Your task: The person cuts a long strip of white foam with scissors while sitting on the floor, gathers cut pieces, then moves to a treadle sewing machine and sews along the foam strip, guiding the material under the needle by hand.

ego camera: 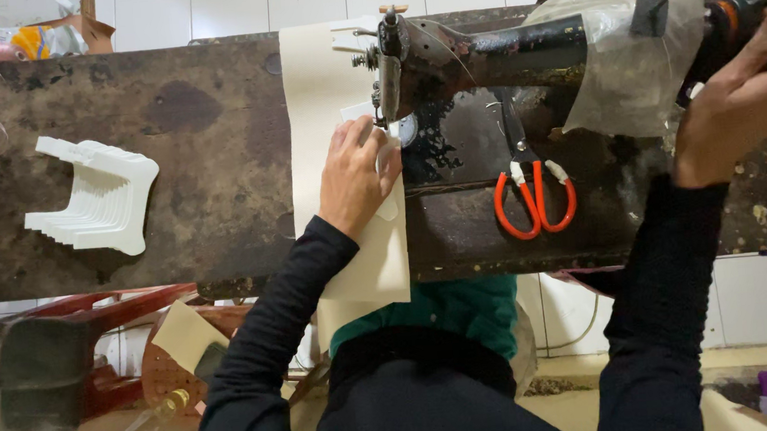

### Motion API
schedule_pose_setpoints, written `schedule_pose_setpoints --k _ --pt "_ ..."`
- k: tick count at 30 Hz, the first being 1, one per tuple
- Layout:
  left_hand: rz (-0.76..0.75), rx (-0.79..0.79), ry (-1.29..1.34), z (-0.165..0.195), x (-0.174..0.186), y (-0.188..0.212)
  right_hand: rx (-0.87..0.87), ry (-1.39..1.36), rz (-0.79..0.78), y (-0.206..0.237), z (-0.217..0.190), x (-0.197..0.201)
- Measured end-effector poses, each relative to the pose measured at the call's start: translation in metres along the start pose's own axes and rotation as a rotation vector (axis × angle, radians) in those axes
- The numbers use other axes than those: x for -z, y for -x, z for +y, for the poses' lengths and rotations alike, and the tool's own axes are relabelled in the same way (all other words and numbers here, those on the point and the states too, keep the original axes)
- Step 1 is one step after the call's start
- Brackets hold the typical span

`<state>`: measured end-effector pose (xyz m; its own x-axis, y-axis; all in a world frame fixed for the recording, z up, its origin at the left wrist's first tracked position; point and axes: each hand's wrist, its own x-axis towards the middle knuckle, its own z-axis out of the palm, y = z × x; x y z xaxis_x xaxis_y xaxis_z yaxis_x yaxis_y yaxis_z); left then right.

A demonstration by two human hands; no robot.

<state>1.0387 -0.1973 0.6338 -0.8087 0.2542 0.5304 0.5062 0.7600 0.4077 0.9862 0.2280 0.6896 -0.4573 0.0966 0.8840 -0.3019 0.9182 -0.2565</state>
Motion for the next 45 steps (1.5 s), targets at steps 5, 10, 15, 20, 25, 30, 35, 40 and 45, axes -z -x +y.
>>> schedule_pose_setpoints --k 5,10,15,20,25,30,35,40,45 --pt "-0.130 -0.096 0.120 -0.029 0.013 -0.011 0.169 -0.053 0.084 -0.015 -0.087 0.020" --pt "-0.322 -0.245 0.239 -0.066 0.024 -0.032 0.188 -0.305 -0.785 0.038 -0.183 -0.044" --pt "-0.487 -0.338 0.274 -0.084 0.029 -0.052 -0.614 -1.505 -0.828 0.018 -0.182 -0.156" --pt "-0.627 -0.359 0.344 -0.091 0.030 -0.072 -0.450 -1.406 -0.954 0.015 -0.159 -0.193" --pt "-0.570 -0.379 0.380 -0.089 0.032 -0.071 0.046 -0.569 -0.955 0.083 -0.117 -0.181" --pt "-0.539 -0.326 0.398 -0.087 0.033 -0.067 0.270 -0.218 -1.006 0.110 -0.099 -0.181" --pt "-0.546 -0.297 0.407 -0.086 0.032 -0.067 -0.716 -1.308 -0.899 0.103 -0.123 -0.169" --pt "-0.559 -0.293 0.412 -0.087 0.035 -0.066 -0.551 -1.197 -0.853 0.077 -0.154 -0.149" --pt "-0.565 -0.284 0.412 -0.084 0.036 -0.063 -0.581 -1.430 -0.790 0.055 -0.166 -0.133"
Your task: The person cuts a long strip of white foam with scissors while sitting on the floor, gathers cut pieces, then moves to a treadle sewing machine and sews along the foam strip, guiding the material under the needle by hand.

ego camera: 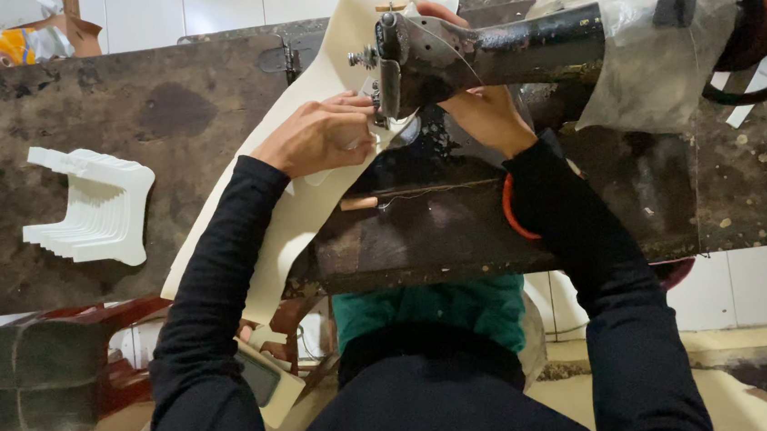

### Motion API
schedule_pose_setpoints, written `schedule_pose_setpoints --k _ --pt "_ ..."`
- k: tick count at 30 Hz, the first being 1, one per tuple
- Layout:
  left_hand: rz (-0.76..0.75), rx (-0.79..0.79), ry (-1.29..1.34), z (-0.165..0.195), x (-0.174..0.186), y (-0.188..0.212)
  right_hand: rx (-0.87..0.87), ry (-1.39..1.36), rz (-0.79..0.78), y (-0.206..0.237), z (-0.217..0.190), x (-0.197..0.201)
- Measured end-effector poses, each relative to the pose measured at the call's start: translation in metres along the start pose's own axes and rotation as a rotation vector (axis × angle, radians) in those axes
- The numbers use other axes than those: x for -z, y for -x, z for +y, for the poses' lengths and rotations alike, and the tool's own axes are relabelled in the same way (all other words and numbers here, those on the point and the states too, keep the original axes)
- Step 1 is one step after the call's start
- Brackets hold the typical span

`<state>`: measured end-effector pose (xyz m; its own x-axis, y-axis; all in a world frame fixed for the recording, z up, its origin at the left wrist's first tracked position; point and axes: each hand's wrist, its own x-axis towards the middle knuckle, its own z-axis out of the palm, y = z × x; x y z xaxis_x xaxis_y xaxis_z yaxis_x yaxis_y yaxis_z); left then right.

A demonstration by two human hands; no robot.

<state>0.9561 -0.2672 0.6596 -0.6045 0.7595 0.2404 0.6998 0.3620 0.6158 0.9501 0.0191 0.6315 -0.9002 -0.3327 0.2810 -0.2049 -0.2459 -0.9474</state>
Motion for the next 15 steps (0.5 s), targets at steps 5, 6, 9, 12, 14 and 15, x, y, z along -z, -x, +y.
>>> schedule_pose_setpoints --k 5,6,9,12,14,15 --pt "0.000 0.023 0.000 -0.001 -0.001 0.001 -0.174 0.278 0.048 0.002 0.028 0.015" --pt "-0.001 0.019 -0.013 -0.001 -0.001 0.001 -0.186 0.298 0.046 0.004 0.037 0.021" --pt "-0.027 0.040 -0.033 -0.004 -0.002 0.002 -0.154 0.296 0.028 0.010 0.061 0.034" --pt "0.035 0.033 -0.062 -0.001 -0.008 0.004 -0.164 0.193 0.039 0.013 0.077 0.041" --pt "0.061 0.067 -0.171 0.006 -0.016 0.009 -0.172 0.056 0.027 0.014 0.084 0.043" --pt "0.073 0.083 -0.224 0.011 -0.020 0.012 -0.171 0.066 0.026 0.014 0.086 0.043"
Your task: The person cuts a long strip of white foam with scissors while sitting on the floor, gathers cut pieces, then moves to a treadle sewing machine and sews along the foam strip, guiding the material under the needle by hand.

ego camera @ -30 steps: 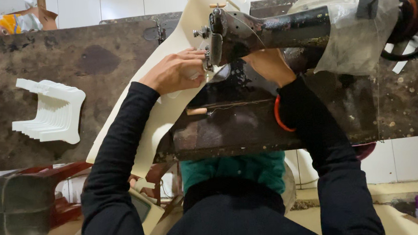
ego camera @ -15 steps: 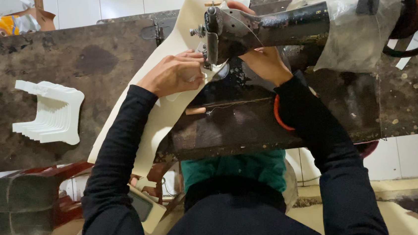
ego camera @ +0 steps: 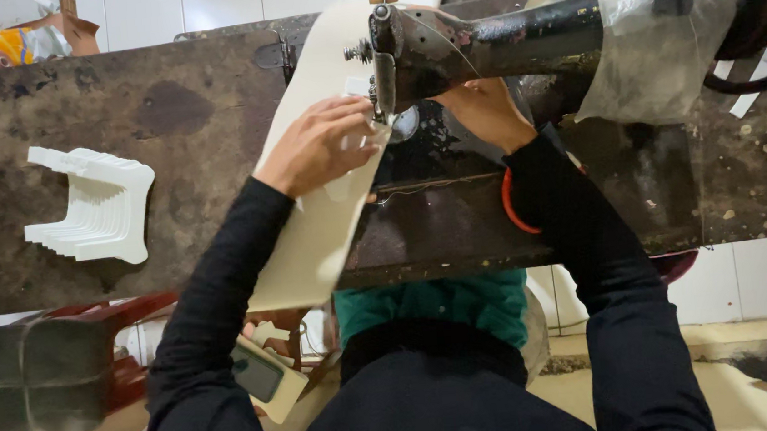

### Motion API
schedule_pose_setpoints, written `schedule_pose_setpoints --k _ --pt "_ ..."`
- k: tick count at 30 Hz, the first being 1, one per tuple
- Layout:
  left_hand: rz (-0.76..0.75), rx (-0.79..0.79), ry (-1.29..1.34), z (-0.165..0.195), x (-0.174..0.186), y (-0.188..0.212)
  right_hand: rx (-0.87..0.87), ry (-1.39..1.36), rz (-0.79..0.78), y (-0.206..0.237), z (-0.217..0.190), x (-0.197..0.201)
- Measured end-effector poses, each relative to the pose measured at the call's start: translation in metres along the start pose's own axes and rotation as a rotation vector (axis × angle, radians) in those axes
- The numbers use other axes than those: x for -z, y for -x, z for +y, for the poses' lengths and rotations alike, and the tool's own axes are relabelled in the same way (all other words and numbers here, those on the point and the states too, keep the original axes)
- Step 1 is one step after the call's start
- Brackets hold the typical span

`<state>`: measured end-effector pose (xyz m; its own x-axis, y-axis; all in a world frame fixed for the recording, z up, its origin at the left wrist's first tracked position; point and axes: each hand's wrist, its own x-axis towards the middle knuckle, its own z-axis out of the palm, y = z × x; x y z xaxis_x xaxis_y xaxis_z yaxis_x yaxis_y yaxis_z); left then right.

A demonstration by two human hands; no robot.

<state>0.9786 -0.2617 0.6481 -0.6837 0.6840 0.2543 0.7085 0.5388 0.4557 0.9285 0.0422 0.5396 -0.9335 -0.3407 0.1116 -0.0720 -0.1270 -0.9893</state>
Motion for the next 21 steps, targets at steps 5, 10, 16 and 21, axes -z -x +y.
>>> schedule_pose_setpoints --k 5,10,16,21 --pt "0.155 0.091 -0.030 0.025 -0.011 0.013 -0.001 0.246 0.034 -0.001 -0.008 -0.001" --pt "0.220 0.159 -0.114 0.043 -0.022 0.013 -0.108 0.932 -0.070 0.013 -0.069 -0.025" --pt "0.281 0.190 -0.111 0.055 -0.028 0.015 -0.213 0.366 -0.267 0.108 -0.142 -0.083" --pt "0.284 0.230 -0.155 0.061 -0.032 0.014 -0.206 0.894 -0.747 0.178 -0.124 -0.125"
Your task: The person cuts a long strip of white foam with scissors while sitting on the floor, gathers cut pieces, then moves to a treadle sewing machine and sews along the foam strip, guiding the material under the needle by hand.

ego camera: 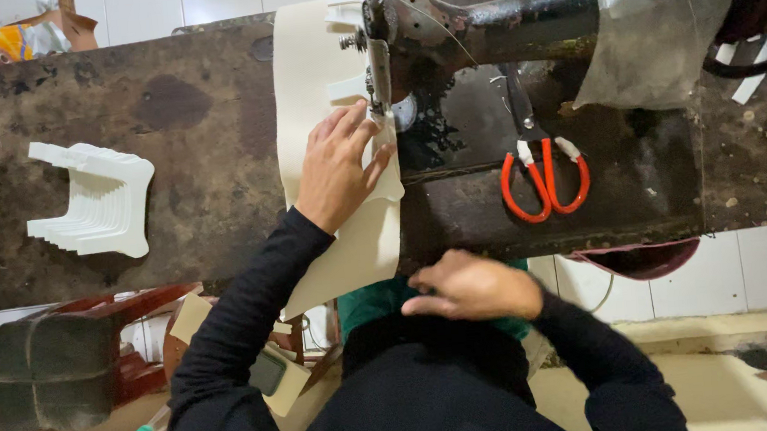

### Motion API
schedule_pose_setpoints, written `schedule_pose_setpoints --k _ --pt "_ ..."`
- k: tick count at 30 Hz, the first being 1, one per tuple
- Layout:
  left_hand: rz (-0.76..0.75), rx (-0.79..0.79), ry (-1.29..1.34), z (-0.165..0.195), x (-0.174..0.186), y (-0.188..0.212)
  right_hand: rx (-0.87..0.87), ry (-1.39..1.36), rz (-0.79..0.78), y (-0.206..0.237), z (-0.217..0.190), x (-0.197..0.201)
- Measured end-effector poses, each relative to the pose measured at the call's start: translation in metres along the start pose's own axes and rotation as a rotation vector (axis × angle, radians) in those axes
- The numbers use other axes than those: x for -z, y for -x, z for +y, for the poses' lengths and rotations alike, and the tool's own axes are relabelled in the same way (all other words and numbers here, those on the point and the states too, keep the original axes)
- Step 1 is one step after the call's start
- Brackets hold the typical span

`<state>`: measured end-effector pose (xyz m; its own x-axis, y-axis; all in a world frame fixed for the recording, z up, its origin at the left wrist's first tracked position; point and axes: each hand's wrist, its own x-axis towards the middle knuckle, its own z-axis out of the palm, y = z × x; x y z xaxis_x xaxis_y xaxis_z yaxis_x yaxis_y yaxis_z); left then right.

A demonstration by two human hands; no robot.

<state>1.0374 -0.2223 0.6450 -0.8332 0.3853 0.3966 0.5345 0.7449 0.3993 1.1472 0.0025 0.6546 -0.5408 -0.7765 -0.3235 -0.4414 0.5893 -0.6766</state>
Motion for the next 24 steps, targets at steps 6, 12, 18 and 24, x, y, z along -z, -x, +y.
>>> schedule_pose_setpoints --k 6,12,18,24 --pt "0.007 0.011 -0.011 -0.001 -0.006 0.003 0.243 -0.385 0.655 -0.023 -0.004 -0.094" --pt "0.033 -0.016 -0.014 -0.009 -0.010 0.005 -0.136 -1.045 0.181 0.020 0.033 -0.103" --pt "0.085 -0.022 0.034 -0.004 -0.013 0.006 -0.267 -0.569 0.171 0.033 0.029 -0.060" --pt "0.032 -0.025 0.109 -0.001 -0.005 0.015 0.005 -0.260 0.024 0.025 0.015 -0.002"
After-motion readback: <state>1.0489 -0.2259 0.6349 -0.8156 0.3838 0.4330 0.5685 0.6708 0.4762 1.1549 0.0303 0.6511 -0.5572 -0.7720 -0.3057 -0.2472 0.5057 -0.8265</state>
